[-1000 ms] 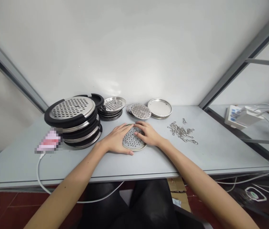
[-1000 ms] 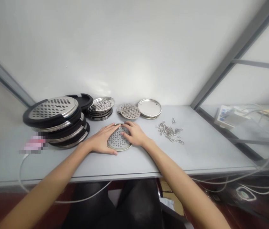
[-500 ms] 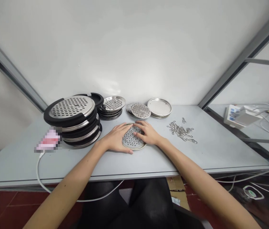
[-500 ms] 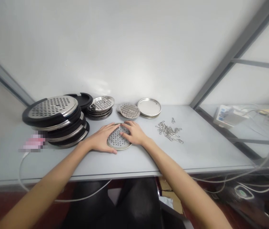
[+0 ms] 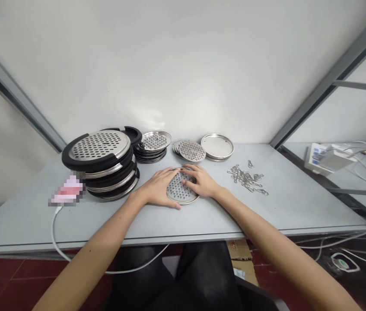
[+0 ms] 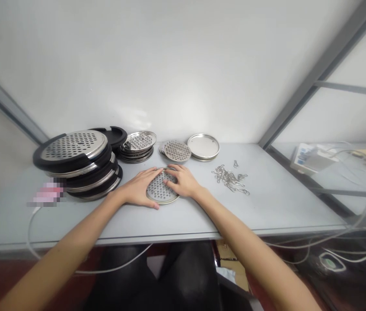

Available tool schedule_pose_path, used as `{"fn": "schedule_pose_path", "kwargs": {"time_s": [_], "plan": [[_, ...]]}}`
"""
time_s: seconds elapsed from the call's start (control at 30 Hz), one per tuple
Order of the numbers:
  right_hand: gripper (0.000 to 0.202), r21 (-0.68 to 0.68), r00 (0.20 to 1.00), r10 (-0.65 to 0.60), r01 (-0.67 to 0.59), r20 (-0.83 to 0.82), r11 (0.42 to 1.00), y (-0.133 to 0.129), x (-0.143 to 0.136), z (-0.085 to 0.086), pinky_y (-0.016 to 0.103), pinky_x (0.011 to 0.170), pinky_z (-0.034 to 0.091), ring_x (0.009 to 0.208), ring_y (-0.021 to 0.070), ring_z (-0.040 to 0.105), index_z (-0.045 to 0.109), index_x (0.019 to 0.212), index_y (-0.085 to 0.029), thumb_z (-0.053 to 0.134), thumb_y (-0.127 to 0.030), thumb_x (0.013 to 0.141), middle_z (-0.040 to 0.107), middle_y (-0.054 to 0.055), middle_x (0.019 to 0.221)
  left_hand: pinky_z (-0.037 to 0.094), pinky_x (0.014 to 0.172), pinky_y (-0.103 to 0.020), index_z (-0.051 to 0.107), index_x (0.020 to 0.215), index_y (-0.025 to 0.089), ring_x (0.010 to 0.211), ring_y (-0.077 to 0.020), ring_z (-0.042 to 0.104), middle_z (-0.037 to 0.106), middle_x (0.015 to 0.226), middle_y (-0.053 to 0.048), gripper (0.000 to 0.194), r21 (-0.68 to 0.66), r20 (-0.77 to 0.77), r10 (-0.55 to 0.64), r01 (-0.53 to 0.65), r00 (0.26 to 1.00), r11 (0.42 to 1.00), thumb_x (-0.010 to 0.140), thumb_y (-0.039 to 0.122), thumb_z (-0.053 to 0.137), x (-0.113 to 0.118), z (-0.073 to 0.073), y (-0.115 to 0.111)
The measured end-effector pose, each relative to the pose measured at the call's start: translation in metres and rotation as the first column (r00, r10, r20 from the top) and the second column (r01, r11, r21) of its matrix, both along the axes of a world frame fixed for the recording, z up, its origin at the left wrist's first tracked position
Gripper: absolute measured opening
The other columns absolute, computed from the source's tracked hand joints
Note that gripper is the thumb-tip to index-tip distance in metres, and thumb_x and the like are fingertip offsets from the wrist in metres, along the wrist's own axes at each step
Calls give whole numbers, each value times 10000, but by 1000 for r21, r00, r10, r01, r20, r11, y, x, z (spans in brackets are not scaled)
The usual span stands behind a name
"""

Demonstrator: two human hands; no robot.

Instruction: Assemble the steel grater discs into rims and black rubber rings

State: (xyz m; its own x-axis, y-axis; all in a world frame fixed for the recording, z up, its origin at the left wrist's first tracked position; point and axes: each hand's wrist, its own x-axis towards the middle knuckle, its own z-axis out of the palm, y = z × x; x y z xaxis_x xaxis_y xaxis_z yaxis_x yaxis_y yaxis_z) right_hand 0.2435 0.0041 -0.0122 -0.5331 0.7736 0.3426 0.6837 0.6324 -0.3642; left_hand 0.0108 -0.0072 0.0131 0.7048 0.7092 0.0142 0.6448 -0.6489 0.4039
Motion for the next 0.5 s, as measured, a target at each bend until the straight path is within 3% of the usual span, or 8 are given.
{"fn": "schedule_pose_path", "kwargs": {"time_s": [0.5], "plan": [[483, 10, 1000, -6, 6, 4, 1000, 0, -1, -1, 509, 1089, 379, 1293, 322, 494, 613, 1312, -175, 535, -428, 908, 526, 163, 1420, 200, 1196, -476, 189, 1538, 154, 1470, -355, 199, 230, 1590, -169, 1319, -15, 8, 19, -19, 1000, 1000, 506, 736, 768, 0, -1, 2]]}}
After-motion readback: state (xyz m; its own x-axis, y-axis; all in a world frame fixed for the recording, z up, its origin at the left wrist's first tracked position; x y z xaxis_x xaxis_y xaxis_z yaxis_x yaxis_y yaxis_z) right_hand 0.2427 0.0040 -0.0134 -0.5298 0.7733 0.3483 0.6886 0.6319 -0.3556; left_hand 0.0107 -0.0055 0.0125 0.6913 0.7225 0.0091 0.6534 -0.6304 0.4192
